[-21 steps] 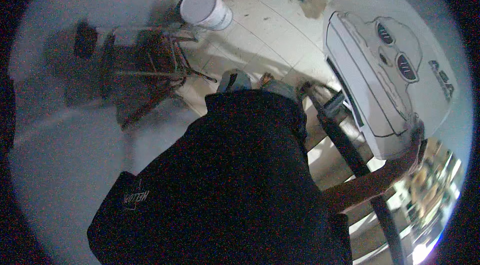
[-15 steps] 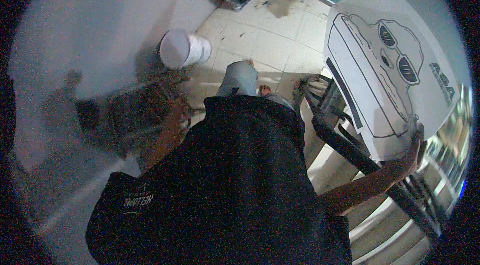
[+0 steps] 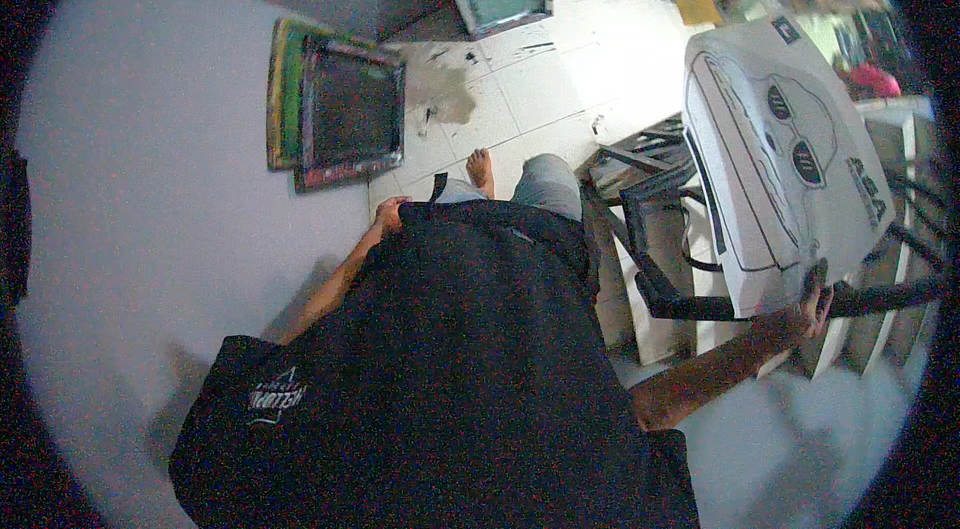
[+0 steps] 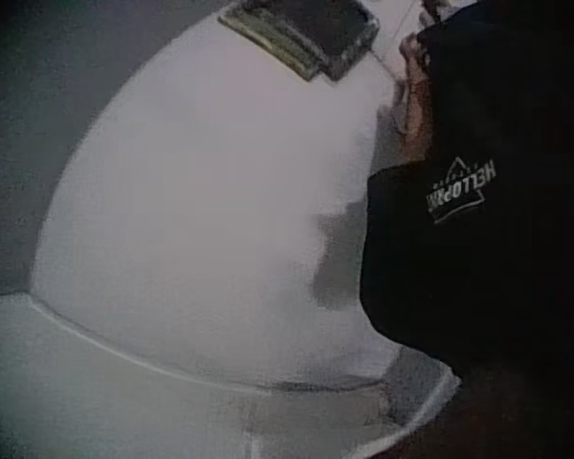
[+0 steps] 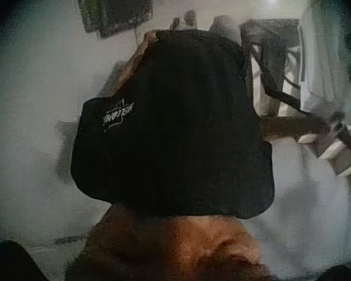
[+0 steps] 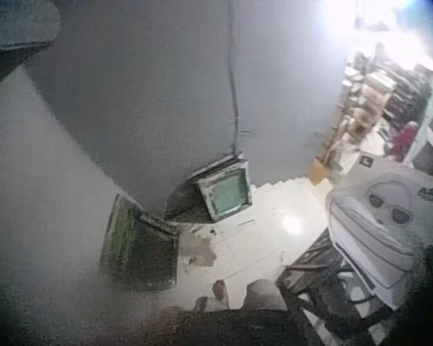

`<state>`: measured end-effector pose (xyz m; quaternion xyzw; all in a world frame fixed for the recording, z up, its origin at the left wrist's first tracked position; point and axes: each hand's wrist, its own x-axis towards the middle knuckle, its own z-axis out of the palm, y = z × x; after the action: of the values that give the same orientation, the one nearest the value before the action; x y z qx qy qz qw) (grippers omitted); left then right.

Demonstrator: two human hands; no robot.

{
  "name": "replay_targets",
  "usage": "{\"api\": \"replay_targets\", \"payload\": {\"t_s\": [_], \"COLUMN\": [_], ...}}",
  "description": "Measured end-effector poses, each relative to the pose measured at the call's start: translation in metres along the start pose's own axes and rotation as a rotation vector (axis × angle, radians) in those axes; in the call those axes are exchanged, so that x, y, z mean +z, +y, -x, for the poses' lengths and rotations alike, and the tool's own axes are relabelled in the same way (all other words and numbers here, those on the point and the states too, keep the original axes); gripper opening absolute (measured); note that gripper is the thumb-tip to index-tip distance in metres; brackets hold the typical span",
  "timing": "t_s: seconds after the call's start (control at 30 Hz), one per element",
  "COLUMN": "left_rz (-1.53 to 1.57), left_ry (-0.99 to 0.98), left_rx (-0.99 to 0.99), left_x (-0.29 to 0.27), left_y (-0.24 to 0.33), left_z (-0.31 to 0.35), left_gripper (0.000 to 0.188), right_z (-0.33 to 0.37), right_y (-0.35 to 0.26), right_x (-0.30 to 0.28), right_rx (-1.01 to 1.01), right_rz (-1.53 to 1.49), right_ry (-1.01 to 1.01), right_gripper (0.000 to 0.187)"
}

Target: The person carries a printed cardboard cutout of a character up a flight of stairs and places it on a workbench. They then position a larger blank cardboard sheet on the table and align the printed cutout on top of it, using a ruler to measure and mark the edges.

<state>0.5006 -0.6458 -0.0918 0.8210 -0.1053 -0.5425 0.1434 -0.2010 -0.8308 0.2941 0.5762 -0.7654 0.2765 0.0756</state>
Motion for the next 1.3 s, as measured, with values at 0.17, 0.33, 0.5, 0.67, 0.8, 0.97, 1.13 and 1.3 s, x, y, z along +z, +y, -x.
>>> {"api": "replay_targets", "payload": {"t_s": [0.17,0.33,0.5,0.67,0.8,0.97,1.13,1.3], "left_rz": [-0.083,-0.190,-0.218,-0.550,-0.685,-0.507,-0.532,-0.823], "left_ry": [-0.103,0.031,-0.035,-0.230,-0.187,-0.244,-0.271,-0.226], "left_rx": [0.024,0.019,0.005,0.036,0.210,0.357,0.240,0.159], "left_x": [0.015,0.071,0.166,0.300,0.407,0.502,0.599,0.692], "left_y": [0.232,0.406,0.553,0.685,0.819,0.894,0.925,0.971], "left_z": [-0.020,-0.067,-0.102,-0.108,-0.082,-0.180,-0.299,-0.362], "left_gripper": [0.031,0.028,0.025,0.024,0.026,0.029,0.028,0.024], "right_z": [-0.033,-0.086,-0.209,-0.311,-0.356,-0.422,-0.456,-0.501], "right_y": [0.016,0.060,0.088,0.145,0.215,0.227,0.286,0.340], "right_x": [0.044,0.108,0.194,0.237,0.289,0.356,0.481,0.594], "right_rx": [0.032,0.322,1.105,1.162,1.257,1.070,1.099,1.123], "right_rz": [0.103,-0.003,-0.463,-0.391,-0.488,-0.527,-0.535,-0.448], "right_ry": [0.015,-0.012,0.345,0.542,0.498,0.574,0.668,0.729], "right_gripper": [0.052,0.051,0.034,0.035,0.028,0.023,0.032,0.032]}}
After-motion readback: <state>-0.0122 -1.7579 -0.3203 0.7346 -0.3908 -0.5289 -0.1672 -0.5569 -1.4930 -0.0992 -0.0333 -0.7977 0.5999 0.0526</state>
